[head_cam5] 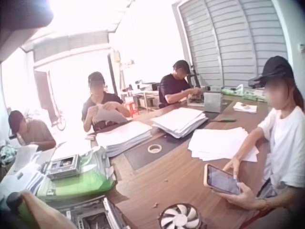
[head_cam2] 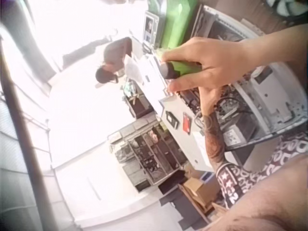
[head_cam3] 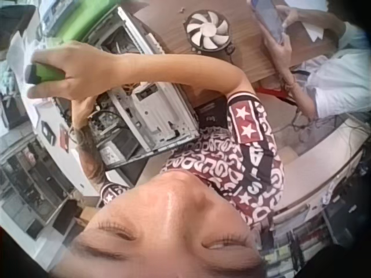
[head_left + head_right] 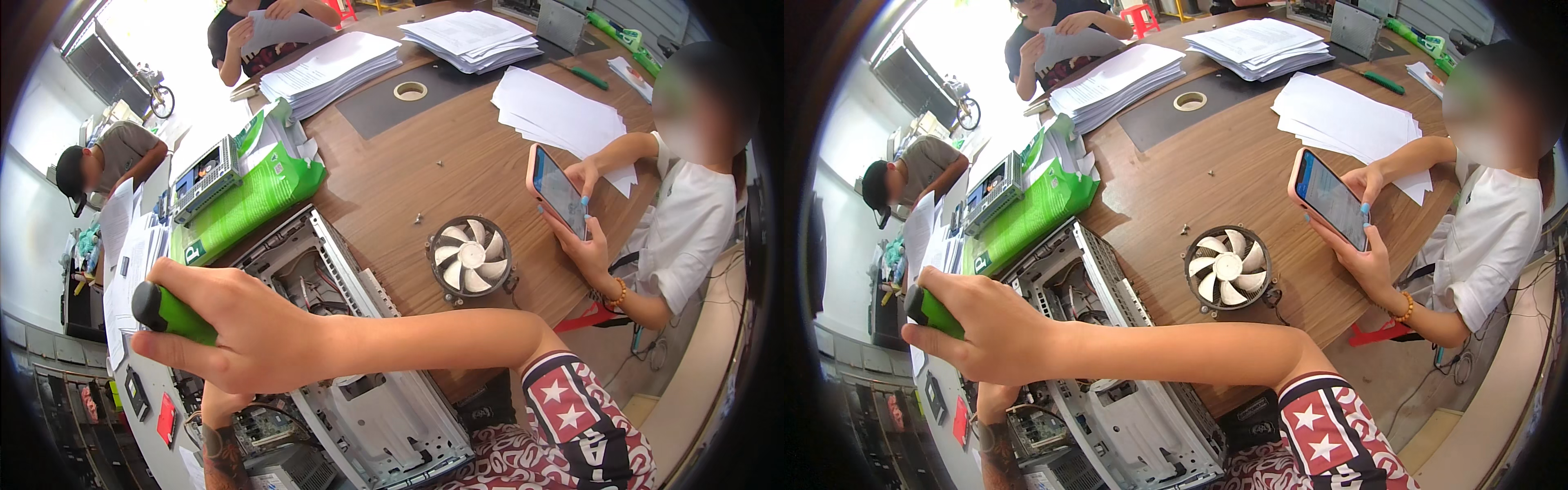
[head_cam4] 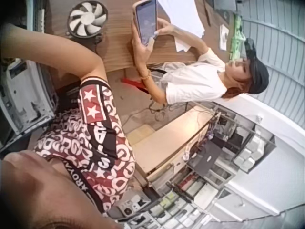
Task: The person uses a screwdriver to remove screws from a computer chassis, opens a manual, and cuts a plastic component using a pair of scissors before placing it into the case.
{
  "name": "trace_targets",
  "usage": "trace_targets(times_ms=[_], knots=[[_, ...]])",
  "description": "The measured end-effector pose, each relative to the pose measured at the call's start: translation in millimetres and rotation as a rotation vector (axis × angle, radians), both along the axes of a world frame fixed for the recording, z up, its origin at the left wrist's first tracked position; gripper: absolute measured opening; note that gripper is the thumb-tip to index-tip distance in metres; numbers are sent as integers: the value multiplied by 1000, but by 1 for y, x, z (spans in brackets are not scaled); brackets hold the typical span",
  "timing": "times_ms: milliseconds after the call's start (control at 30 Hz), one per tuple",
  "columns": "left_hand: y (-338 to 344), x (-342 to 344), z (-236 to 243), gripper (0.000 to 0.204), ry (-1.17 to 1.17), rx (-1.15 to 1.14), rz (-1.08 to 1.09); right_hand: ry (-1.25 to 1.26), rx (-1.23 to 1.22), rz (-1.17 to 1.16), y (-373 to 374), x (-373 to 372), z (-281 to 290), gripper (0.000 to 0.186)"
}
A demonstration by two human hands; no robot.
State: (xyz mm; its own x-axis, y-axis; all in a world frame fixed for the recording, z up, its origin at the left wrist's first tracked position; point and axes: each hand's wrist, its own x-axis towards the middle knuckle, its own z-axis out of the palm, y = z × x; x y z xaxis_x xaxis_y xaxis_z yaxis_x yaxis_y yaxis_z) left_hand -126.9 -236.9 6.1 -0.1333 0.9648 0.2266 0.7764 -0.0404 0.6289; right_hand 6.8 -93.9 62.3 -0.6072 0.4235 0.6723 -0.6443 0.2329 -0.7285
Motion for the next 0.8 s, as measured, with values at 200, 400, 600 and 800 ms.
trace_targets(times_ms=[200, 400, 600, 800], knots=[[2, -1, -7, 40, -87, -30, -4, 8, 106, -161, 3, -2, -12, 42], [-5, 0, -3, 45, -131, -62, 12, -146, 287, -49, -1, 7, -11, 39], [-13, -3, -10, 50, -220, -94, 14, -211, 404, -101, 2, -1, -21, 37], [13, 15, 20, 28, -512, -205, -37, -233, 354, -199, 19, 9, -6, 32]])
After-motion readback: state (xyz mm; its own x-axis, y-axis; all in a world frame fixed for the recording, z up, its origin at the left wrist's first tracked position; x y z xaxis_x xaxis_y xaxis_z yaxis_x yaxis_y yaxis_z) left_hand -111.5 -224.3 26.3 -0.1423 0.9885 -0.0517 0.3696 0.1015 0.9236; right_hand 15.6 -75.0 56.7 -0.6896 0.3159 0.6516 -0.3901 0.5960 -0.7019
